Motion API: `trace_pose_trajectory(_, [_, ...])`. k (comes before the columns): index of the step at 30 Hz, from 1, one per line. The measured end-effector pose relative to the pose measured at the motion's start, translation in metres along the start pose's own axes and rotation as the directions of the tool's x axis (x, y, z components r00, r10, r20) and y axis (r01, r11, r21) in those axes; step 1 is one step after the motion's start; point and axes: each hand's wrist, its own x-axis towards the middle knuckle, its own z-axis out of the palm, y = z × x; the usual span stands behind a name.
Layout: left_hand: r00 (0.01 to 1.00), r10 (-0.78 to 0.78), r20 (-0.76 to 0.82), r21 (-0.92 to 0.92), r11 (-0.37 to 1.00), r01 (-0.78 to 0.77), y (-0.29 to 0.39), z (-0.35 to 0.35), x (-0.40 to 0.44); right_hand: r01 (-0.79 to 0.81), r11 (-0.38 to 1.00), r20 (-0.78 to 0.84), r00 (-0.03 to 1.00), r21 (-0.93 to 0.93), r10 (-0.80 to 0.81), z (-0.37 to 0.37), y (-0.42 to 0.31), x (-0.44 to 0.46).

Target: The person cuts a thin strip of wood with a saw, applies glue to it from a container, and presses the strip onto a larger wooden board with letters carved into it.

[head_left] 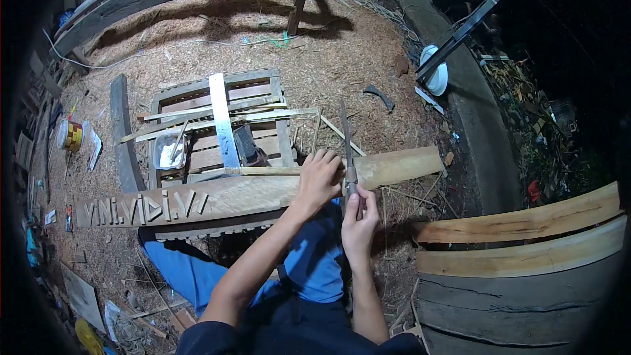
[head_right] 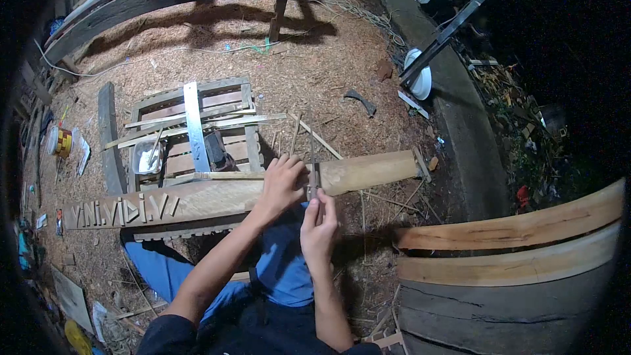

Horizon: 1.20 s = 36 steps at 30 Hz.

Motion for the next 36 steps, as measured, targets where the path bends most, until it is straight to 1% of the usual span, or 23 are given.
trace_pose_trajectory(2, [1.000, -0.021, -0.011, 0.003, 1.000, 0.021, 0.002, 0.006, -0.005, -0.030, 1.000, 0.032, 0.999, 0.008, 0.029, -0.012, -0.007, -0.009])
trace_pose_trajectory(4, [1.000, -0.021, -0.003, 0.018, 1.000, 0.021, -0.005, 0.010, -0.003, 0.176, 0.980, 0.003, 0.984, -0.093, -0.177, -0.029, 0.001, -0.033])
trace_pose_trajectory(5, [1.000, 0.002, 0.005, 0.054, 0.999, -0.003, -0.002, 0.006, -0.003, 0.216, 0.969, -0.017, 0.975, -0.120, -0.219, -0.036, 0.023, -0.045])
trace_pose_trajectory(6, [1.000, 0.000, 0.008, 0.049, 0.999, 0.000, -0.002, 0.003, -0.004, 0.212, 0.969, -0.017, 0.976, -0.125, -0.216, -0.044, 0.023, -0.047])
trace_pose_trajectory(8, [0.999, 0.041, 0.026, 0.051, 0.998, -0.042, -0.002, -0.001, -0.001, -0.038, 0.998, -0.007, 0.999, 0.056, 0.038, -0.059, 0.022, -0.048])
trace_pose_trajectory(9, [0.999, 0.030, 0.041, 0.038, 0.999, -0.032, -0.004, 0.000, -0.001, -0.255, 0.955, 0.013, 0.967, 0.151, 0.256, -0.061, -0.010, -0.048])
trace_pose_trajectory(13, [0.998, 0.029, 0.051, 0.078, 0.996, -0.033, -0.004, -0.002, -0.003, -0.239, 0.957, 0.009, 0.971, 0.166, 0.241, -0.055, 0.007, -0.057])
trace_pose_trajectory(15, [0.996, 0.079, 0.045, 0.102, 0.991, -0.084, -0.002, -0.005, -0.002, 0.027, 0.998, -0.067, 0.997, 0.056, -0.023, -0.053, 0.016, -0.054])
trace_pose_trajectory(16, [0.996, 0.079, 0.041, 0.109, 0.991, -0.083, -0.002, -0.008, -0.001, 0.031, 0.998, -0.063, 0.998, 0.061, -0.027, -0.054, 0.018, -0.052])
trace_pose_trajectory(18, [0.993, 0.079, 0.085, 0.118, 0.989, -0.089, 0.001, -0.010, -0.002, 0.010, 1.000, -0.036, 0.999, 0.001, -0.010, -0.057, 0.021, -0.052])
trace_pose_trajectory(19, [0.993, 0.093, 0.070, 0.129, 0.986, -0.101, 0.000, -0.009, -0.002, -0.037, 0.999, -0.022, 0.999, 0.030, 0.037, -0.057, 0.015, -0.053])
trace_pose_trajectory(20, [0.993, 0.091, 0.074, 0.131, 0.986, -0.100, 0.000, -0.009, -0.001, -0.041, 0.999, -0.021, 0.999, 0.032, 0.042, -0.057, 0.017, -0.053])
trace_pose_trajectory(22, [0.994, 0.070, 0.084, 0.132, 0.988, -0.081, -0.001, -0.007, -0.002, -0.110, 0.984, -0.032, 0.993, 0.137, 0.115, -0.059, 0.029, -0.055])
trace_pose_trajectory(23, [0.994, 0.068, 0.087, 0.132, 0.988, -0.079, -0.001, -0.006, -0.002, -0.113, 0.984, -0.031, 0.992, 0.137, 0.119, -0.060, 0.040, -0.055])
trace_pose_trajectory(25, [0.997, 0.042, 0.070, 0.115, 0.992, -0.050, -0.001, -0.004, -0.002, 0.016, 0.998, -0.027, 1.000, 0.065, -0.014, -0.060, 0.051, -0.052])
trace_pose_trajectory(26, [0.996, 0.041, 0.073, 0.116, 0.992, -0.049, -0.002, -0.004, -0.001, 0.012, 0.998, -0.026, 1.000, 0.067, -0.011, -0.060, 0.055, -0.053])
trace_pose_trajectory(28, [0.999, 0.041, 0.023, 0.077, 0.996, -0.043, -0.004, -0.002, -0.002, -0.049, 0.979, -0.015, 0.998, 0.198, 0.053, -0.055, 0.034, -0.052])
trace_pose_trajectory(29, [0.999, 0.040, 0.029, 0.076, 0.996, -0.042, -0.004, -0.001, -0.002, -0.054, 0.979, -0.016, 0.998, 0.198, 0.058, -0.057, 0.032, -0.052])
trace_pose_trajectory(31, [0.996, 0.083, 0.042, 0.162, 0.983, -0.089, -0.004, -0.003, -0.002, 0.028, 0.984, -0.043, 0.999, 0.175, -0.021, -0.059, 0.021, -0.047])
trace_pose_trajectory(32, [0.996, 0.080, 0.043, 0.162, 0.983, -0.086, -0.005, -0.004, -0.002, -0.060, 0.972, -0.017, 0.998, 0.229, 0.065, -0.067, 0.004, -0.047])
trace_pose_trajectory(34, [0.999, 0.045, -0.017, 0.029, 0.999, -0.045, -0.004, -0.003, -0.002, -0.041, 0.981, -0.057, 0.997, 0.188, 0.052, -0.069, 0.001, -0.038])
trace_pose_trajectory(35, [0.997, 0.046, -0.060, 0.003, 0.999, -0.046, -0.007, 0.003, -0.002, -0.037, 0.982, -0.064, 0.997, 0.187, 0.050, -0.068, 0.000, -0.034])
trace_pose_trajectory(36, [0.997, 0.051, -0.060, 0.000, 0.999, -0.051, -0.005, 0.002, -0.003, -0.043, 0.979, -0.063, 0.996, 0.199, 0.057, -0.067, 0.000, -0.030])
